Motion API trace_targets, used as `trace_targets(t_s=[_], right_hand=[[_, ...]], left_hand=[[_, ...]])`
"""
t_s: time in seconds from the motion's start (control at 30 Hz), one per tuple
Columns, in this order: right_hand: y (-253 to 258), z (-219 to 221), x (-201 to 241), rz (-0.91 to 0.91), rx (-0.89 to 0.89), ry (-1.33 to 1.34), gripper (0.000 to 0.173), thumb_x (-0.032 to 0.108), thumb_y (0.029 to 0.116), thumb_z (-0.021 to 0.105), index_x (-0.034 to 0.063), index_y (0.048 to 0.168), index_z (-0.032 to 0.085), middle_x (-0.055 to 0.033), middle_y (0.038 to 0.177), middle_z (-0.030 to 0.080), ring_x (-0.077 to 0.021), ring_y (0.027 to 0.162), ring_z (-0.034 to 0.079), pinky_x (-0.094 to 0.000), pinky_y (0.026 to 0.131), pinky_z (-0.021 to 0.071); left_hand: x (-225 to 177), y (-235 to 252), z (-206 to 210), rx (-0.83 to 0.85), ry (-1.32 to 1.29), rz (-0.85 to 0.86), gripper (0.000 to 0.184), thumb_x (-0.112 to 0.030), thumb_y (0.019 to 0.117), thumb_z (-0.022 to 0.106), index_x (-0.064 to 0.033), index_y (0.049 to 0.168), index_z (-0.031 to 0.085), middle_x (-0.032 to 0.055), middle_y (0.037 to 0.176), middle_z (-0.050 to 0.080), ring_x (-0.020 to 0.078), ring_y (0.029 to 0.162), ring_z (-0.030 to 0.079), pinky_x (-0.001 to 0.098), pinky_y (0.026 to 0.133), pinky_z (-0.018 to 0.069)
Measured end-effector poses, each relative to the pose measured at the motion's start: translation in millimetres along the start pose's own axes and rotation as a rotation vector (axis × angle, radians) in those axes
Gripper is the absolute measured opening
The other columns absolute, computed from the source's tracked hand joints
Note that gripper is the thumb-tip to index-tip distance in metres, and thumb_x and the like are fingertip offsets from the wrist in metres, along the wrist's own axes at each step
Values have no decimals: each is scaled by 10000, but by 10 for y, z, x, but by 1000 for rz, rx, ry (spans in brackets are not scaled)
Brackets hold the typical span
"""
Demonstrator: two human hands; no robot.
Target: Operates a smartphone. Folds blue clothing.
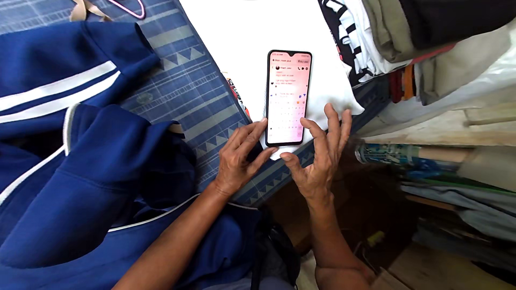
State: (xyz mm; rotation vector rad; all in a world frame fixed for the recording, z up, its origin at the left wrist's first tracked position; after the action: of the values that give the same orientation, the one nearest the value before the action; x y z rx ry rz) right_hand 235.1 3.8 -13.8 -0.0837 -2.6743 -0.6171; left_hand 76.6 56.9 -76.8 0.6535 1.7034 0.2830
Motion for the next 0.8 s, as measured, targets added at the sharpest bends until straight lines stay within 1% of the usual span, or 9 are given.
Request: trace_targets(t_s=[0.13, 0.2, 0.37, 0.5, 0.57, 0.7, 0.8], right_hand=[[-5, 4, 5, 3, 12, 4, 747, 721, 949, 482, 103, 1339, 636, -247, 1591, 379, -463, 1542, 171, -624, 1244, 123], [-6, 15, 12, 5, 16, 18, 738, 721, 947, 489, 107, 1325, 647, -243, 1596, 372, -459, 1547, 156, -622, 1247, 113], [-1, 44, 12, 0, 33, 9, 718, 718, 944, 497, 122, 1305, 670, -237, 1593, 380, -466, 1543, 163, -633, 1241, 121], [6, 23, 31, 1, 18, 39, 738, 720, 940, 505, 103, 1316, 658, -234, 1597, 376, -456, 1545, 164, -619, 1247, 117], [0, 38, 38, 4, 29, 45, 739, 723, 939, 504, 109, 1321, 655, -232, 1603, 368, -455, 1548, 154, -633, 1245, 104], [-3, 58, 48, -10, 32, 43, 733, 721, 944, 497, 101, 1299, 662, -239, 1589, 384, -463, 1540, 173, -634, 1241, 119], [-5, 62, 49, -11, 30, 49, 729, 717, 942, 505, 101, 1298, 665, -238, 1591, 382, -462, 1542, 170, -630, 1244, 118]], left_hand=[[-3, 1, 1, 0, 3, 1, 487, -200, 919, 767, 85, 1295, 646, 225, 1232, 677, 239, 1103, 672, 313, 954, 548], [-3, 2, -1, 0, 3, 5, 488, -200, 919, 767, 86, 1295, 645, 224, 1229, 679, 242, 1106, 672, 314, 956, 547], [-4, 1, -3, 1, 2, 7, 487, -195, 921, 762, 88, 1298, 642, 226, 1226, 679, 240, 1100, 672, 314, 961, 545], [2, -2, 3, -5, -5, 5, 489, -193, 920, 764, 90, 1299, 641, 226, 1229, 677, 241, 1100, 672, 314, 963, 544], [1, -1, 0, -2, -9, 2, 490, -196, 921, 764, 89, 1299, 640, 225, 1230, 676, 237, 1096, 672, 313, 960, 547], [0, 0, 0, 2, -11, 4, 495, -190, 918, 765, 89, 1306, 637, 229, 1234, 674, 246, 1109, 669, 319, 977, 540], [-3, 2, -2, 3, -7, 5, 493, -189, 919, 764, 90, 1305, 637, 228, 1231, 674, 241, 1096, 670, 313, 962, 543]])
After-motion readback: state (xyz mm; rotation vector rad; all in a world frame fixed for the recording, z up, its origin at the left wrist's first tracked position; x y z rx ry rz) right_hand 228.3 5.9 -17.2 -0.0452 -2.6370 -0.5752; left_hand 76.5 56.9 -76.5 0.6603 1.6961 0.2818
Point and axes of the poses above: each hand's wrist, its own y-axis towards the middle knuckle, its own z-axis out of the palm, x = y × z, the point moved 6 cm from there along y, towards the middle knuckle
